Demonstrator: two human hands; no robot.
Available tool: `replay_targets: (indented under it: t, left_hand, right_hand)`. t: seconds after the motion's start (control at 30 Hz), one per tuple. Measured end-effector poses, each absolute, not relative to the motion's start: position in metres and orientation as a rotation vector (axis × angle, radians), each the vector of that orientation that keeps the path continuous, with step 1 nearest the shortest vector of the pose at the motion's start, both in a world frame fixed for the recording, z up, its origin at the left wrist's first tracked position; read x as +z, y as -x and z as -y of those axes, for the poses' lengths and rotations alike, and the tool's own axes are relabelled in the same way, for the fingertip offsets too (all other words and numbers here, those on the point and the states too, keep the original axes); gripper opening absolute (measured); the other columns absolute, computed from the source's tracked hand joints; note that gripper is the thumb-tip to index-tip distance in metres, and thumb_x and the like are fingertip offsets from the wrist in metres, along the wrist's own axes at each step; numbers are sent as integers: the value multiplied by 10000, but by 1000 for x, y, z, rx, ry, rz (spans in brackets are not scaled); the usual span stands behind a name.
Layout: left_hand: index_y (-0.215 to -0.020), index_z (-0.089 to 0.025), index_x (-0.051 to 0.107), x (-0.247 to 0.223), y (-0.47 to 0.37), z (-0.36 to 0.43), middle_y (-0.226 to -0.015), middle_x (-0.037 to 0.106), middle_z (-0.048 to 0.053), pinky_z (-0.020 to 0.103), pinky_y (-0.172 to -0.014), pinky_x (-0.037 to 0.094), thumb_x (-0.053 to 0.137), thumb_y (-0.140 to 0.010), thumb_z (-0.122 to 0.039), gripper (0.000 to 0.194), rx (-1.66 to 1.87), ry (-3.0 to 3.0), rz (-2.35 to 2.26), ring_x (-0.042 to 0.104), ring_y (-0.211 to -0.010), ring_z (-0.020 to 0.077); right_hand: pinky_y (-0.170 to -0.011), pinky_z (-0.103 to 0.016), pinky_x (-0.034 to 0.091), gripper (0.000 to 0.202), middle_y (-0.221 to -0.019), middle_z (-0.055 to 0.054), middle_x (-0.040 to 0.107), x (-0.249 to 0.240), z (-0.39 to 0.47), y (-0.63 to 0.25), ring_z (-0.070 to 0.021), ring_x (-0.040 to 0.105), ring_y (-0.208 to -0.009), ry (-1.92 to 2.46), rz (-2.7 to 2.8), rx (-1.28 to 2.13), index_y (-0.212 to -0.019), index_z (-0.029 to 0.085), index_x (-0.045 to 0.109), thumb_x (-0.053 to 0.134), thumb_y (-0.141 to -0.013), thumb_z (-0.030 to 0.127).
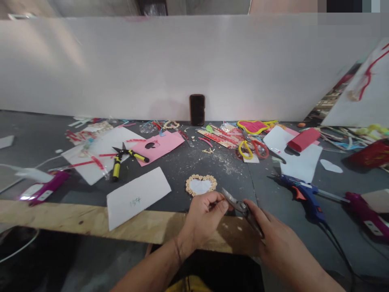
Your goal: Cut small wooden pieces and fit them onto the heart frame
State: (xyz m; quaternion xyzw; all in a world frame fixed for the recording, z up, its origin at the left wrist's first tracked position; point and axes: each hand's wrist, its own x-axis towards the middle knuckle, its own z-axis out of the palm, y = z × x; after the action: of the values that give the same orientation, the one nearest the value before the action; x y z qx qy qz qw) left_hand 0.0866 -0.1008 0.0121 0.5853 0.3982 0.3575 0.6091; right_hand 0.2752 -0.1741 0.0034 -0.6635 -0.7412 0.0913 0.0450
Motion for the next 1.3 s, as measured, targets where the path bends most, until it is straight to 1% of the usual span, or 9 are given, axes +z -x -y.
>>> replay_targets:
  t: [0.1, 0.3, 0.5, 0.67, 0.73, 0.87, 1.0, 1.17, 1.3]
  left_hand:
    - [-720, -109, 641, 11, -89, 100, -577, 519, -10, 200, -514, 317, 550, -792, -334, 253, 837, -1353, -930, 409, -527, 89]
    - [-775, -123, 638, 6, -91, 98, -681, 555, 13, 194, -519, 326, 577, -794, -392, 277, 853, -1364, -888, 441, -594, 107]
    - [-693, -134, 602, 5, -93, 100, -576, 447, -24, 191, -509, 304, 544, -815, -392, 291, 909, -1384, -909, 371, -550, 90]
    - [-704, -130, 614, 8, -97, 97, -529, 400, -46, 193, -473, 258, 545, -818, -389, 291, 926, -1357, -910, 294, -488, 69]
    - [-700, -129, 616, 11, -98, 94, -516, 386, -53, 193, -459, 241, 552, -814, -385, 288, 914, -1363, -917, 280, -473, 64]
    - [-746, -128, 626, 12, -94, 89, -479, 348, -75, 188, -434, 228, 561, -809, -406, 293, 829, -1335, -932, 279, -434, 59]
    - [-802, -127, 621, 8, -88, 91, -488, 376, -74, 180, -423, 260, 550, -818, -473, 354, 798, -1264, -912, 326, -415, 57]
    - [-805, -127, 626, 6, -78, 101, -500, 388, -66, 171, -419, 278, 569, -806, -493, 370, 732, -1270, -895, 340, -424, 55]
    - [-811, -140, 648, 4, -64, 110, -528, 426, -49, 174, -427, 284, 581, -811, -445, 313, 751, -1300, -962, 348, -448, 62]
  right_hand:
    - [-821, -335, 520, 736, -1190, -142, 617, 5, 172, -277, -228, 636, -996, 2004, 2243, 368, -1383, 126, 367, 391, -652, 43]
    - [-842, -346, 510, 710, -1183, -135, 627, 7, 171, -281, -224, 626, -1026, 1955, 2167, 446, -1359, 143, 396, 412, -656, 45]
    - [-823, -360, 516, 663, -1178, -151, 630, 8, 172, -281, -237, 638, -1005, 1955, 2159, 479, -1358, 136, 406, 409, -699, 62]
    - [-836, -342, 510, 465, -1173, -130, 642, 17, 170, -276, -219, 635, -1026, 1860, 2066, 707, -1320, 171, 444, 368, -863, 206]
    - [-852, -338, 504, 435, -1192, -128, 633, 20, 167, -277, -212, 622, -1055, 1847, 2071, 753, -1311, 171, 448, 334, -900, 256]
    - [-915, -378, 471, 503, -1294, -137, 559, 16, 160, -288, -230, 580, -1119, 1977, 2139, 564, -1361, 153, 400, 355, -864, 214]
    - [-828, -391, 503, 524, -1209, -132, 601, 8, 156, -301, -253, 617, -1036, 2160, 2162, 350, -1380, 173, 389, 380, -860, 233]
    - [-731, -405, 504, 547, -1006, -113, 647, 5, 148, -312, -287, 618, -936, 2247, 2205, -2, -1342, 193, 449, 506, -840, 404]
    - [-845, -423, 458, 561, -1089, -111, 635, 11, 134, -323, -291, 561, -1030, 2166, 2280, -35, -1267, 213, 535, 528, -812, 541]
